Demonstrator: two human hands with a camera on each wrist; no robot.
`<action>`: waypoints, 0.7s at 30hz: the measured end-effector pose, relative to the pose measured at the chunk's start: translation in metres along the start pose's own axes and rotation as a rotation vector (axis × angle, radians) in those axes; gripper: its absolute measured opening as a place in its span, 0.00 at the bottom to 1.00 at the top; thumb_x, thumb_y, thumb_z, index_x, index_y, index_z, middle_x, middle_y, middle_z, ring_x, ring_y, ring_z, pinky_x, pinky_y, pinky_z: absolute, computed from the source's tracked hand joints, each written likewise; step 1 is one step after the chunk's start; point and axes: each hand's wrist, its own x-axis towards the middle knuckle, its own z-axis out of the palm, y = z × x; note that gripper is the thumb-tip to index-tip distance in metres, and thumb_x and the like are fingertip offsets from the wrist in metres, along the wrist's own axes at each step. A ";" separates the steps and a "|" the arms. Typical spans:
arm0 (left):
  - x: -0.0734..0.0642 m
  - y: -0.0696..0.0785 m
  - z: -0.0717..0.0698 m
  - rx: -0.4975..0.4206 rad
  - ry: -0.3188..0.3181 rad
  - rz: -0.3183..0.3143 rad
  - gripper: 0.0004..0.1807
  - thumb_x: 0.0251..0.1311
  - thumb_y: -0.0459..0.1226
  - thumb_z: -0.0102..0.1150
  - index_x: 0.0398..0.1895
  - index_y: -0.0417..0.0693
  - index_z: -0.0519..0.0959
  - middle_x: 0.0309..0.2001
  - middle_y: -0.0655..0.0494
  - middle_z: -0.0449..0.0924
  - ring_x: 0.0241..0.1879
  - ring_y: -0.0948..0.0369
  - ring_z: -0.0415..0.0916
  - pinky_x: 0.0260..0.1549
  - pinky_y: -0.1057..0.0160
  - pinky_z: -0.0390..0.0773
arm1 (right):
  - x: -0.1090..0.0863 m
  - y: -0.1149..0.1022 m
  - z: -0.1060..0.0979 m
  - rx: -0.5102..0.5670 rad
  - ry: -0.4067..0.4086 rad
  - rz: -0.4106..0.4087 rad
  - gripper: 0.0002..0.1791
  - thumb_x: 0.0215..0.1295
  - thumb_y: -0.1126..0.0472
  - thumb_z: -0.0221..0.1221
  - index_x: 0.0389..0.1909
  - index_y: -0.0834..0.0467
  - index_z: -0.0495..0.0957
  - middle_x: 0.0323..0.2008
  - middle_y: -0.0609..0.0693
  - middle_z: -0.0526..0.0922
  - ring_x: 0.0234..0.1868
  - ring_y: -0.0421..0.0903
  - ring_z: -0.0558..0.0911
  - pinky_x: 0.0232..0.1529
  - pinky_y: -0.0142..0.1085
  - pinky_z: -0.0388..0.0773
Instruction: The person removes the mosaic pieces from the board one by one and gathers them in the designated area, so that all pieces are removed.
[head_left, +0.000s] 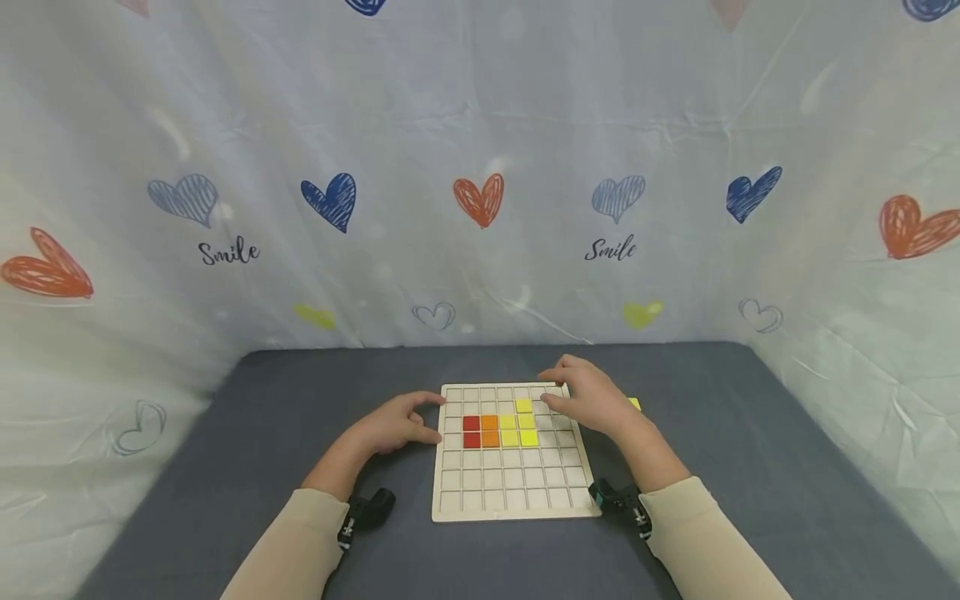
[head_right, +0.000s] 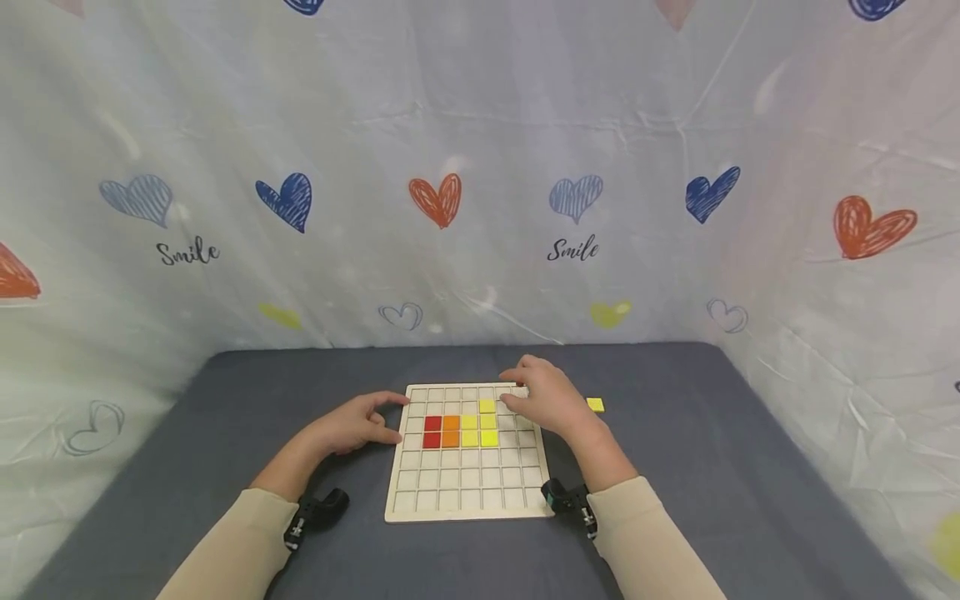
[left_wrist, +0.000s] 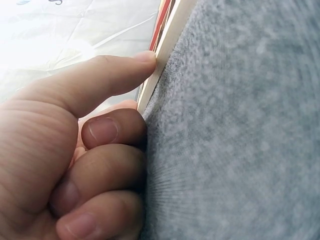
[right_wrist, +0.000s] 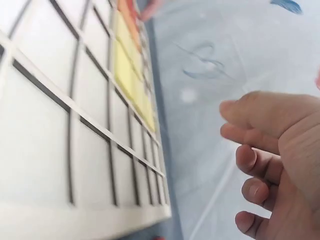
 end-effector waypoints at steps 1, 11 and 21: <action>0.000 0.000 0.000 -0.003 -0.002 0.000 0.39 0.57 0.33 0.74 0.73 0.47 0.70 0.14 0.59 0.66 0.10 0.65 0.51 0.11 0.65 0.57 | 0.001 -0.001 0.004 0.003 -0.018 0.002 0.20 0.69 0.59 0.67 0.59 0.61 0.83 0.39 0.50 0.75 0.36 0.46 0.70 0.36 0.41 0.69; 0.002 -0.001 0.002 0.002 0.010 -0.013 0.38 0.56 0.34 0.75 0.72 0.49 0.71 0.14 0.59 0.66 0.10 0.65 0.51 0.11 0.65 0.56 | 0.002 0.003 0.030 -0.044 -0.096 0.027 0.18 0.73 0.58 0.62 0.60 0.61 0.83 0.35 0.46 0.73 0.30 0.43 0.67 0.33 0.39 0.66; 0.001 -0.002 0.001 0.001 0.015 -0.015 0.38 0.55 0.34 0.75 0.72 0.49 0.72 0.14 0.59 0.65 0.10 0.65 0.51 0.11 0.65 0.56 | 0.004 0.013 0.044 -0.110 -0.032 -0.029 0.15 0.74 0.57 0.61 0.57 0.56 0.86 0.36 0.45 0.76 0.31 0.41 0.68 0.35 0.39 0.69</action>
